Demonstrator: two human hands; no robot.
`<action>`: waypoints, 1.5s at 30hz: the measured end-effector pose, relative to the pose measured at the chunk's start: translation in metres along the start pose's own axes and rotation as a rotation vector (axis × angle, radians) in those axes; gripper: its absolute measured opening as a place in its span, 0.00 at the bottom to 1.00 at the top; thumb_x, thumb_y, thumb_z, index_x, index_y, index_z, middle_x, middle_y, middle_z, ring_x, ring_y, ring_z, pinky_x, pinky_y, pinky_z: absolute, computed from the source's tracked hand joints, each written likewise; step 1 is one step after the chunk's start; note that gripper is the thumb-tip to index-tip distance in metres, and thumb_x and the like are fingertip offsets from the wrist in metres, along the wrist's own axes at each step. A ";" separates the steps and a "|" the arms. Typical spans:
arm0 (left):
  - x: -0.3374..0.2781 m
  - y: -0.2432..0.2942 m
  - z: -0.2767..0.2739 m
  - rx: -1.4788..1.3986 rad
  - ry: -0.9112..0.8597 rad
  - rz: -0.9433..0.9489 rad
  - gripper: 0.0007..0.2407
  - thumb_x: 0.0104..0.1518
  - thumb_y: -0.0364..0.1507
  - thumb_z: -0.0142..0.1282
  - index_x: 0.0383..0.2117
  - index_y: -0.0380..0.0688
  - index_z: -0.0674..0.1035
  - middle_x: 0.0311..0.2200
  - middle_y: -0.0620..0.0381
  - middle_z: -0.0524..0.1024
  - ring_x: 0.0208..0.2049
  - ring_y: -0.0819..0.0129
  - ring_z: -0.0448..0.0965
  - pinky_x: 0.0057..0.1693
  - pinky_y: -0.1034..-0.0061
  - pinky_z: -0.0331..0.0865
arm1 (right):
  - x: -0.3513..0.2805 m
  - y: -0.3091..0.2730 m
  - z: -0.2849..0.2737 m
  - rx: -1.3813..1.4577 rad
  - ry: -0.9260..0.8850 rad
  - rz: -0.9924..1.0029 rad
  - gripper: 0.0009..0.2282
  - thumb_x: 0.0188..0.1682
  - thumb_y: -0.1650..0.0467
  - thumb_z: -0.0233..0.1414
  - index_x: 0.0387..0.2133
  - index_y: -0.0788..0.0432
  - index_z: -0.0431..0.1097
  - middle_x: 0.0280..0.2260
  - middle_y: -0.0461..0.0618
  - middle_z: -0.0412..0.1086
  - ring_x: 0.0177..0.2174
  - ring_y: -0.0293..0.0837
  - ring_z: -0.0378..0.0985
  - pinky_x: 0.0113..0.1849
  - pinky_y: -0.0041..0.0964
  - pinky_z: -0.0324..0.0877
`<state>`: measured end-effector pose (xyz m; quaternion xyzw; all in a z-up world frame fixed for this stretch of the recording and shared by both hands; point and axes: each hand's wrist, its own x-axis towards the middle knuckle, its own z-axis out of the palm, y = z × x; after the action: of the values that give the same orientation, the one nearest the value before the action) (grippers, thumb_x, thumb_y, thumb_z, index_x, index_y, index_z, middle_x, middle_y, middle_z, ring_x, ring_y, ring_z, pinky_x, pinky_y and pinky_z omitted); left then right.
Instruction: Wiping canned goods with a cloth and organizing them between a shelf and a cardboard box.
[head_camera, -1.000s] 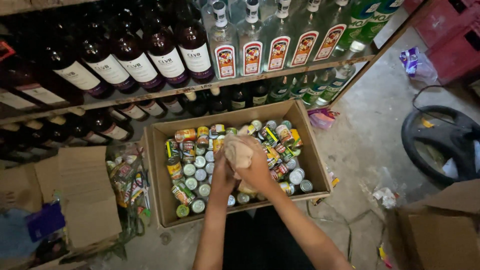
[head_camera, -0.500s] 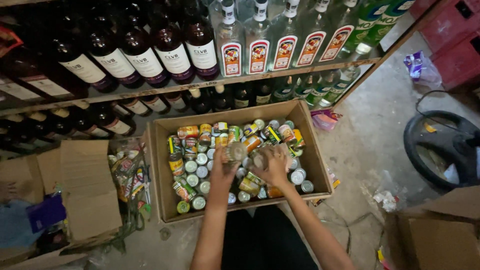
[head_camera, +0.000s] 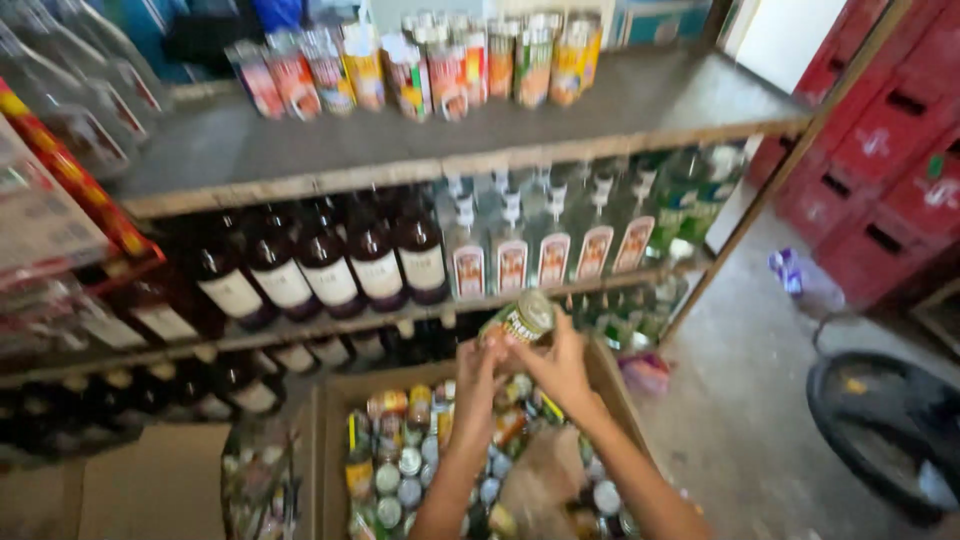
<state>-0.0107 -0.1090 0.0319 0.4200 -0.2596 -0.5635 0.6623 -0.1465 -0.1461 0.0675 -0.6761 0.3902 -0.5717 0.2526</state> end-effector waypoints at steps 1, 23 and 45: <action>0.015 0.017 0.010 -0.003 -0.019 0.030 0.18 0.62 0.39 0.53 0.54 0.44 0.72 0.49 0.55 0.77 0.48 0.64 0.78 0.51 0.64 0.71 | 0.033 -0.025 -0.006 0.003 0.012 -0.034 0.31 0.44 0.66 0.65 0.58 0.67 0.60 0.48 0.58 0.72 0.47 0.44 0.75 0.49 0.39 0.70; 0.280 0.186 0.151 0.956 -0.006 0.814 0.15 0.59 0.29 0.51 0.50 0.35 0.78 0.45 0.35 0.79 0.50 0.44 0.78 0.56 0.58 0.70 | 0.325 -0.021 -0.005 -0.209 0.064 -0.301 0.17 0.41 0.72 0.63 0.39 0.67 0.64 0.33 0.58 0.71 0.32 0.47 0.80 0.34 0.42 0.76; 0.360 0.168 0.153 0.707 -0.085 0.846 0.14 0.61 0.25 0.49 0.51 0.35 0.76 0.45 0.43 0.79 0.49 0.56 0.78 0.55 0.66 0.69 | 0.364 0.039 0.020 -0.378 -0.206 -0.333 0.19 0.43 0.78 0.47 0.51 0.64 0.68 0.45 0.67 0.70 0.47 0.65 0.72 0.50 0.52 0.66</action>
<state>0.0361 -0.4946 0.2057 0.4527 -0.6057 -0.1432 0.6385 -0.1213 -0.4670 0.2422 -0.8208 0.3455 -0.4505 0.0628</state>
